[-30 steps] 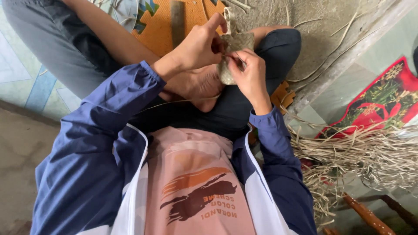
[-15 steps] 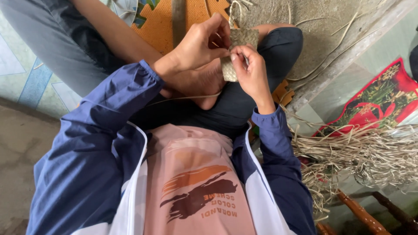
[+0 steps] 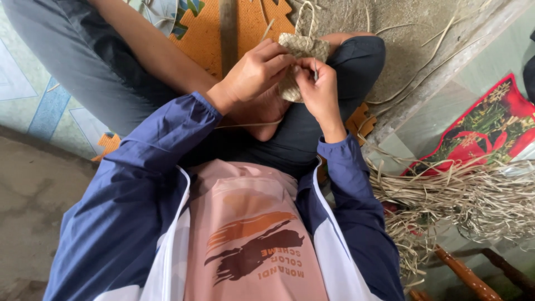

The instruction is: Weaving a small pouch using dried plant fibers, involving tucking and pulling strands to secure the structure.

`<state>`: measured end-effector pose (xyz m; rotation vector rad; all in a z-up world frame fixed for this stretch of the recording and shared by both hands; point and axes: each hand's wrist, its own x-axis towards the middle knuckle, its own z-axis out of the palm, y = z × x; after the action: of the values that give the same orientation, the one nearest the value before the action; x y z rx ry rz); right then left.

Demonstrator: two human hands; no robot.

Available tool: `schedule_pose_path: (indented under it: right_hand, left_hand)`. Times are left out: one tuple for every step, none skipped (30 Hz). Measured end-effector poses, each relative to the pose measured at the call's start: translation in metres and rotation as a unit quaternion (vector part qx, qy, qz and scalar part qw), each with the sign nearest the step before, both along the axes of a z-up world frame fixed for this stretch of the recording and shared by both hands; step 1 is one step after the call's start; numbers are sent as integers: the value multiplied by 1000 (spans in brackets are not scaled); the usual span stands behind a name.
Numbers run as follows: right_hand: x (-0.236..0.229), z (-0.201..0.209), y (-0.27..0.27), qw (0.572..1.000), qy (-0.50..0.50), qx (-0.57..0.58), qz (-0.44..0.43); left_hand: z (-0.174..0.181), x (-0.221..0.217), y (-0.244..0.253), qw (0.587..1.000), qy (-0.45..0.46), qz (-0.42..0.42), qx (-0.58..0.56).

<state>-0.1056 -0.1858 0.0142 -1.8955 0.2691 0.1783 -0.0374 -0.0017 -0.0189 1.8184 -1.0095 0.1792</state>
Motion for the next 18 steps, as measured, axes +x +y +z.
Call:
schedule_pose_path:
  right_hand:
    - [0,-5,2,1000,-1,0,-1]
    - [0,-9,4,1000,-11,-15,-16]
    - [0,-13,6,999,-21,-30,-32]
    - [0,-11,7,999,-20,-30,-32]
    - [1,-9,8,998,-34,-42,-39]
    - [2,-7,9,996,-49,-54,-46]
    - [2,-7,9,996,-48,-53,-46]
    - [2,-8,8,997,-46,-44,-47]
    - [1,-9,7,997,-44,-34,-48]
    - [2,-11,6,997,-43,-34,-48]
    - [2,-13,6,997,-38,-46,-46]
    - [3,-15,5,997,-35,-58,-45]
    - [3,-16,4,997,-34,-59,-46]
    - [4,-17,5,998,-28,-48,-42]
    - [5,-18,5,998,-22,-37,-38]
    - [5,-18,5,998,-22,-36,-37]
    - [6,-18,6,998,-24,-49,-36]
    - [6,-18,6,997,-26,-63,-35]
  left_hand:
    - [0,2,0,1000,-1,-1,0]
    - [0,4,-1,1000,-24,-1,14]
    - [0,5,-1,999,-47,-1,27]
    - [-1,5,-1,999,-46,-1,28]
    - [-3,5,-2,999,-30,3,28]
    - [-4,6,-2,999,-14,6,29]
    - [-5,5,-2,999,-14,6,29]
    - [-6,5,-3,999,-15,18,31]
    - [-6,4,-4,999,-15,29,34]
    - [-8,4,-4,999,-14,29,34]
    - [-9,4,-4,997,-42,37,48]
    - [-11,6,-6,995,-69,45,61]
    - [-11,6,-6,995,-69,44,60]
    - [-11,7,-5,989,-108,53,91]
    - [-11,7,-5,980,-147,63,121]
    - [-8,9,-3,980,-147,63,122]
    - [-5,10,-1,980,-140,43,131]
    - [-3,11,1,981,-133,23,140]
